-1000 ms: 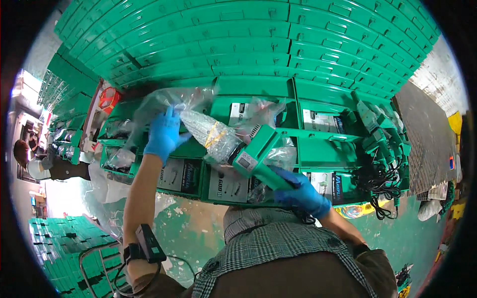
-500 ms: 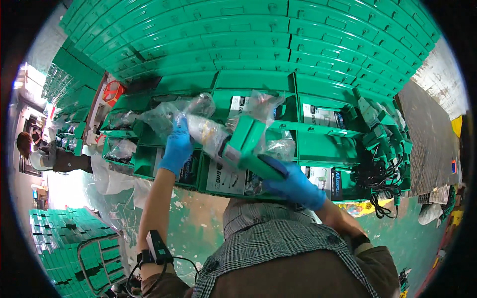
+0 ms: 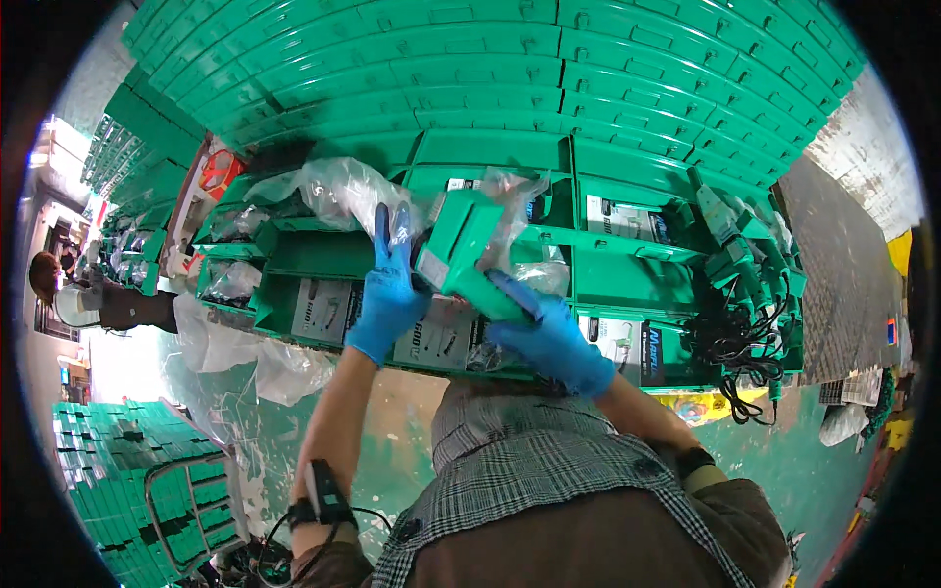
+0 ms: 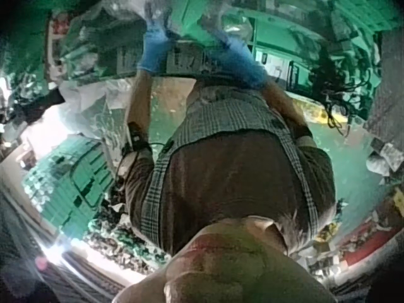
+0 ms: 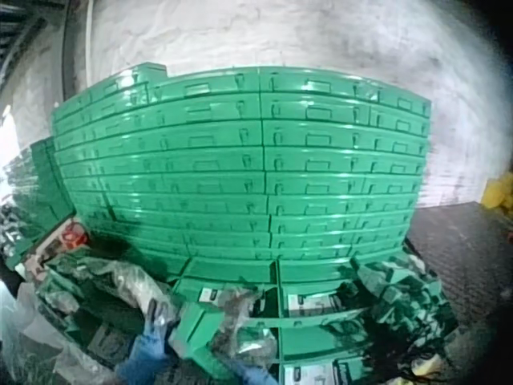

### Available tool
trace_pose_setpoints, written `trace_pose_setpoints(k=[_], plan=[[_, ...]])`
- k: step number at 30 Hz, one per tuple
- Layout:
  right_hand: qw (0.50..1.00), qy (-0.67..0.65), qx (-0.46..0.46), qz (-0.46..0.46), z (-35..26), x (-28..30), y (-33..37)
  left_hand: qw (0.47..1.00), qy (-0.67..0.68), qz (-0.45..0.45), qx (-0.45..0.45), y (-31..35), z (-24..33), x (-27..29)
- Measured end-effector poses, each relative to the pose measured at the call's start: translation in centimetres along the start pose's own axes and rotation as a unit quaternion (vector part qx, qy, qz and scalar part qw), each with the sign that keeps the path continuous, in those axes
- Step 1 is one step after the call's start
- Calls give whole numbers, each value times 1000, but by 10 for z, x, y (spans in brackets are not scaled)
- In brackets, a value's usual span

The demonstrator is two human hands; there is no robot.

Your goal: Packing power tools and manuals into plastic bags and placing them in storage bins.

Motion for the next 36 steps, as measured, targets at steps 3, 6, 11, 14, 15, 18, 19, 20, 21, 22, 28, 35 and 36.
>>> trace_pose_setpoints(k=[3, 6, 11, 14, 15, 18, 19, 20, 21, 22, 28, 35, 36], plan=[[963, -230, -141, 27, 25, -5, 0, 995, 26, 86, -33, 12, 40, -8], [996, -58, -22, 66, 4, 3, 2, 983, 145, 106, -37, 13, 51, -11], [942, 328, 65, -2, -5, 11, 13, 993, 100, 28, -61, -7, 66, 22], [949, 302, 87, 18, -15, 15, 12, 995, -99, -14, -26, -13, 92, 25], [957, 270, 97, 34, -16, 15, 13, 994, -106, -12, -12, -10, 105, 17], [963, 216, 141, 72, -17, 9, 13, 988, -151, 4, 15, -6, 121, 7], [956, 238, 150, 78, -16, 5, 17, 988, -153, -2, 19, -9, 121, 7], [949, 260, 158, 84, -15, 3, 19, 987, -156, -8, 25, -11, 121, 8], [940, 278, 174, 91, -25, 5, 18, 993, -107, 41, -13, -21, 117, 17], [943, 279, 159, 84, -26, 3, 17, 994, -97, 32, -28, -25, 107, 21], [986, -166, -22, 18, 4, 4, 0, 984, -147, -60, -80, 12, 116, -3], [998, -3, 67, 4, 39, -29, 5, 984, -35, -162, -72, 93, 133, -32], [997, 16, 74, -12, 45, -33, 7, 975, -24, -175, -135, 113, 133, -37]])
Point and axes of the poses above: each hand's wrist, its own y-axis away from the middle knuckle, its own x-axis out of the back of the hand, z = x × y, the point moved 8 cm from there along -y, towards the middle knuckle, and after that the axes turned 3 degrees about x, right-handed, at the moved point
